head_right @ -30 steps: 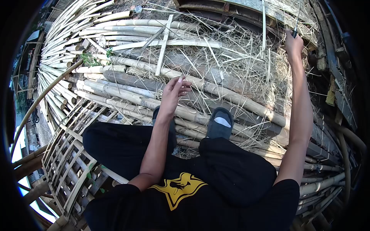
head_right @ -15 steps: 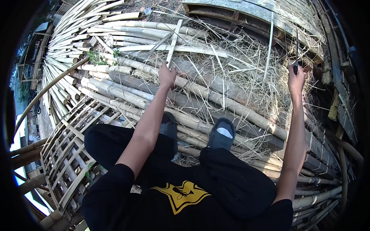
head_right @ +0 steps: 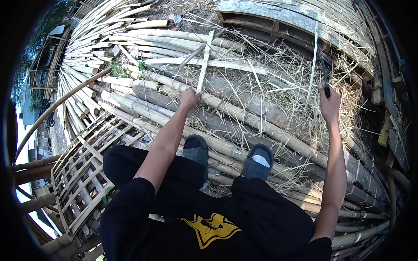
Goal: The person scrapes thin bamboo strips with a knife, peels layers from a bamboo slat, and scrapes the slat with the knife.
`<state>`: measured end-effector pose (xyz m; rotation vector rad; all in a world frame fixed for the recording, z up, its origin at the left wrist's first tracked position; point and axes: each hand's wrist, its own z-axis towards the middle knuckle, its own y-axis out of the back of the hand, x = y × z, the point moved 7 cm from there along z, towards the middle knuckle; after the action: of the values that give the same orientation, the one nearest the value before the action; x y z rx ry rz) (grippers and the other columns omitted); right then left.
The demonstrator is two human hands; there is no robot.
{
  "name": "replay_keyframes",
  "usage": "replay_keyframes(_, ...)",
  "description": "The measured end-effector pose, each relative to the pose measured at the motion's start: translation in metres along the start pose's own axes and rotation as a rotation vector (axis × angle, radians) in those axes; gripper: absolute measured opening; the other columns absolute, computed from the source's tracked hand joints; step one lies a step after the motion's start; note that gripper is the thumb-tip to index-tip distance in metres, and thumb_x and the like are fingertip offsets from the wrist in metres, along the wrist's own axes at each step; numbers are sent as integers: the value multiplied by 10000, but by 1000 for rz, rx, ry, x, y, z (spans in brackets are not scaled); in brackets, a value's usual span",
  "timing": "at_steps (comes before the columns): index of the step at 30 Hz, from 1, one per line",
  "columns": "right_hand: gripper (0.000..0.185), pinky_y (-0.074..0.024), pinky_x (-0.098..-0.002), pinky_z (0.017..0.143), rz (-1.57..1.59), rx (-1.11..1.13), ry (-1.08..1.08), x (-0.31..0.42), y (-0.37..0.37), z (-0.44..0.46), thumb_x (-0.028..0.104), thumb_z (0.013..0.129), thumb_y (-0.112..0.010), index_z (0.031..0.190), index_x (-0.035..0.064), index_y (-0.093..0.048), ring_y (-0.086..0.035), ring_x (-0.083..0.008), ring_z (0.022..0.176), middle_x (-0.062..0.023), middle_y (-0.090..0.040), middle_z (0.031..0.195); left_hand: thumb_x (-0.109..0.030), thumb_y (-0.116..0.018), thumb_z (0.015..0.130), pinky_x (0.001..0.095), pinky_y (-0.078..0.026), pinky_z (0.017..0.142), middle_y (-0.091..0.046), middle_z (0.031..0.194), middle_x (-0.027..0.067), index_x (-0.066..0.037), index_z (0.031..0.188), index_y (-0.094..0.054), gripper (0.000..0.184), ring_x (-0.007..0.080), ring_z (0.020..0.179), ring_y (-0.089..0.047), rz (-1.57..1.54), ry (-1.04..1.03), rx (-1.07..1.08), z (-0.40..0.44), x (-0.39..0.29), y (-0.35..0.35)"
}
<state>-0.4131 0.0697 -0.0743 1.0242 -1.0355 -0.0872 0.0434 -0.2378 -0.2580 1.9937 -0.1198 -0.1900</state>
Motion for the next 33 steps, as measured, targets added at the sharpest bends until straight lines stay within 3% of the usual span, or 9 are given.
replay_keyframes(5, 340, -278, -307, 486, 38, 80, -6, 16, -7, -6, 281, 930, -592, 740, 4, -539, -360, -96, 519, 2, -400, 531, -618, -610, 799, 662, -232, 1032, -633, 1140, 189, -5, 1046, -648, 662, 368, 1188, -511, -43, -55, -27, 18, 4, -25)
replay_keyframes(8, 345, -284, -314, 485, 15, 85, 14, 15, -10, -9, 289, 927, -594, 745, 2, -539, -364, -101, 517, -6, -408, 535, -561, -667, 762, 483, -412, 993, -611, 1150, 254, 38, 1068, -630, 674, 376, 1099, -577, 61, -58, 18, -6, -12, 4)
replay_keyframes(13, 374, -284, -316, 479, 5, 119, 5, 20, -16, -11, 316, 930, -588, 729, 6, -533, -368, -111, 504, -26, -419, 531, -504, -695, 754, 550, -353, 1008, -625, 1170, 200, -2, 1075, -635, 599, 320, 1116, -592, -82, -41, 58, 34, 7, -3)
replay_keyframes(15, 386, -291, -322, 476, 3, 124, 19, 24, -18, -13, 326, 930, -589, 723, 6, -530, -378, -119, 496, -32, -431, 526, -436, -728, 749, 552, -444, 908, -665, 1065, 207, 27, 1034, -630, 553, 342, 1034, -632, -92, -97, 39, 46, 4, 19)
replay_keyframes(16, 386, -296, -328, 474, 1, 134, 45, 26, -20, -13, 329, 930, -589, 727, 6, -534, -384, -125, 490, -33, -437, 524, -276, -705, 795, 456, -559, 652, -695, 884, 189, 58, 947, -626, 375, 308, 803, -699, -106, -91, 103, 43, 1, 32)
replay_keyframes(19, 388, -309, -343, 471, 36, 153, 68, 38, -25, -16, 334, 933, -586, 738, 2, -543, -397, -143, 473, -43, -438, 514, -160, -653, 830, 347, -539, 458, -676, 718, 151, 64, 849, -615, 228, 251, 569, -683, -515, -61, 328, 10, -24, 74)
replay_keyframes(24, 386, -314, -354, 475, 41, 201, 63, 49, -34, -17, 333, 932, -586, 757, -9, -548, -392, -158, 469, -70, -424, 509, -156, -690, 866, 252, -530, 452, -661, 764, 101, 21, 921, -625, 197, 155, 523, -630, -753, 47, 398, 31, -7, 96)
replay_keyframes(28, 376, -316, -359, 479, 37, 235, 88, 65, -39, -24, 327, 928, -591, 768, -10, -550, -390, -164, 476, -79, -428, 516, -275, -569, 952, 320, -589, 605, -689, 880, 112, 11, 1079, -582, 314, 159, 597, -644, -949, -9, 558, 23, -2, 147)
replay_keyframes(33, 362, -328, -357, 503, 93, 300, 113, 82, -54, -34, 321, 917, -601, 779, -11, -555, -397, -171, 503, -91, -442, 542, -224, -467, 1002, 275, -514, 695, -518, 700, -17, 25, 1113, -550, 285, 49, 480, -367, -1034, -58, 474, 14, 13, 235)
